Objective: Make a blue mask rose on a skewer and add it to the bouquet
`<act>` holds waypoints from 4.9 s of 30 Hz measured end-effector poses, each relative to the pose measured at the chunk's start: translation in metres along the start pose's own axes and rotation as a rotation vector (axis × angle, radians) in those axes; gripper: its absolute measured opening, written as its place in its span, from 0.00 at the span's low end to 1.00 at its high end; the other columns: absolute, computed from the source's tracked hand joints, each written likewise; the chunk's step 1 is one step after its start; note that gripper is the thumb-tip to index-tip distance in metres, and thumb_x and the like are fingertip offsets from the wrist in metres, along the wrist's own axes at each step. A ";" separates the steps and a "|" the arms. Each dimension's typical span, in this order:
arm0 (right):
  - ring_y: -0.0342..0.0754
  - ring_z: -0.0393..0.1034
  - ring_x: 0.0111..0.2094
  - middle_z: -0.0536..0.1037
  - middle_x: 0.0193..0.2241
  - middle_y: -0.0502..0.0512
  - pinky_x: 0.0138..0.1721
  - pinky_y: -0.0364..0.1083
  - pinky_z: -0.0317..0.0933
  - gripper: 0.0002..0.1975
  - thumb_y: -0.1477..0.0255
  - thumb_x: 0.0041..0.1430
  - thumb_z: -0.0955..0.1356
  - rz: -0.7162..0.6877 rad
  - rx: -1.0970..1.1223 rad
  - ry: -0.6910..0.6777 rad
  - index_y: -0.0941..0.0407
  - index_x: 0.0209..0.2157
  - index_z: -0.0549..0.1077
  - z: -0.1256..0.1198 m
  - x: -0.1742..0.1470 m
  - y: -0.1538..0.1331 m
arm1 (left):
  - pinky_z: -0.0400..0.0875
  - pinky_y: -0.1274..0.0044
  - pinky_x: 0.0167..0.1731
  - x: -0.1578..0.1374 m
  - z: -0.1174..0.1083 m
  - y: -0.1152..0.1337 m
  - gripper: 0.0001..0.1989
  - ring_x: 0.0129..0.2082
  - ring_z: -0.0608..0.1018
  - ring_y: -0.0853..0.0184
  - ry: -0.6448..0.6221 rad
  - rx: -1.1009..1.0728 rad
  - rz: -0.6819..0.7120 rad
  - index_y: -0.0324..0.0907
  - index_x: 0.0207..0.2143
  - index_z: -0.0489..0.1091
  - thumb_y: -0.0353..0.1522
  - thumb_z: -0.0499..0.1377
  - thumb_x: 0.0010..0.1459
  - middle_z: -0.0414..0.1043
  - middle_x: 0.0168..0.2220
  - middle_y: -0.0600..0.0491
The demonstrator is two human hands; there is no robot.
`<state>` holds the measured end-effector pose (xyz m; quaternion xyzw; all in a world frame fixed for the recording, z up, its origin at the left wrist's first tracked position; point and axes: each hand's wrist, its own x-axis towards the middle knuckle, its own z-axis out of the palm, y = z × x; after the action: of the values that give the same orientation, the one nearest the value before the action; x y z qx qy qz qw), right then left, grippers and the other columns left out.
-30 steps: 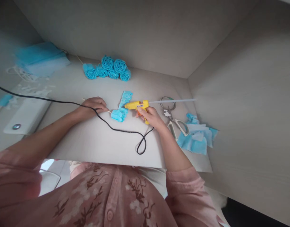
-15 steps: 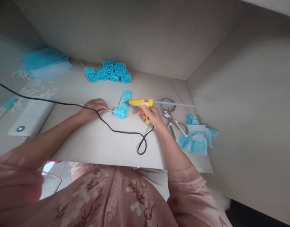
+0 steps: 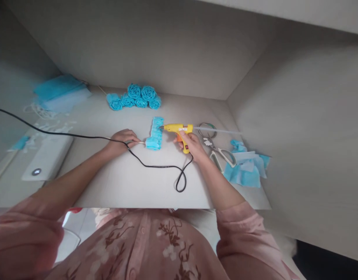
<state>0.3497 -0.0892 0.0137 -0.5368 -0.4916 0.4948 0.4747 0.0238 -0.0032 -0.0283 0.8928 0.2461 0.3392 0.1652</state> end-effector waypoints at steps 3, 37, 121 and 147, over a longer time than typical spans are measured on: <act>0.42 0.61 0.21 0.73 0.20 0.51 0.24 0.42 0.62 0.31 0.38 0.53 0.72 0.006 0.037 0.046 0.55 0.29 0.77 -0.001 0.001 0.005 | 0.70 0.75 0.38 -0.002 0.002 0.000 0.10 0.35 0.79 0.66 0.006 -0.017 -0.031 0.43 0.35 0.82 0.32 0.60 0.67 0.80 0.32 0.50; 0.40 0.55 0.16 0.80 0.25 0.52 0.21 0.45 0.63 0.29 0.40 0.53 0.72 0.023 -0.015 0.051 0.54 0.34 0.78 -0.003 0.001 -0.003 | 0.71 0.74 0.38 0.001 0.004 0.004 0.08 0.35 0.79 0.65 -0.014 -0.033 -0.088 0.42 0.33 0.82 0.28 0.63 0.63 0.80 0.32 0.50; 0.45 0.75 0.30 0.86 0.39 0.56 0.29 0.44 0.70 0.17 0.57 0.50 0.77 0.086 0.073 0.045 0.53 0.37 0.77 0.002 0.001 -0.002 | 0.72 0.76 0.38 -0.002 -0.003 0.006 0.09 0.35 0.79 0.66 -0.006 -0.013 -0.043 0.43 0.35 0.82 0.30 0.61 0.65 0.81 0.34 0.50; 0.48 0.75 0.30 0.85 0.41 0.56 0.30 0.47 0.69 0.17 0.55 0.51 0.76 0.089 0.041 0.024 0.51 0.37 0.78 0.003 0.001 -0.004 | 0.72 0.76 0.38 -0.001 -0.003 0.005 0.10 0.35 0.79 0.66 -0.012 -0.053 -0.036 0.42 0.35 0.82 0.33 0.61 0.67 0.80 0.33 0.49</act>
<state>0.3470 -0.0879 0.0170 -0.5542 -0.4514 0.5190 0.4689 0.0223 -0.0075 -0.0248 0.8855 0.2520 0.3373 0.1965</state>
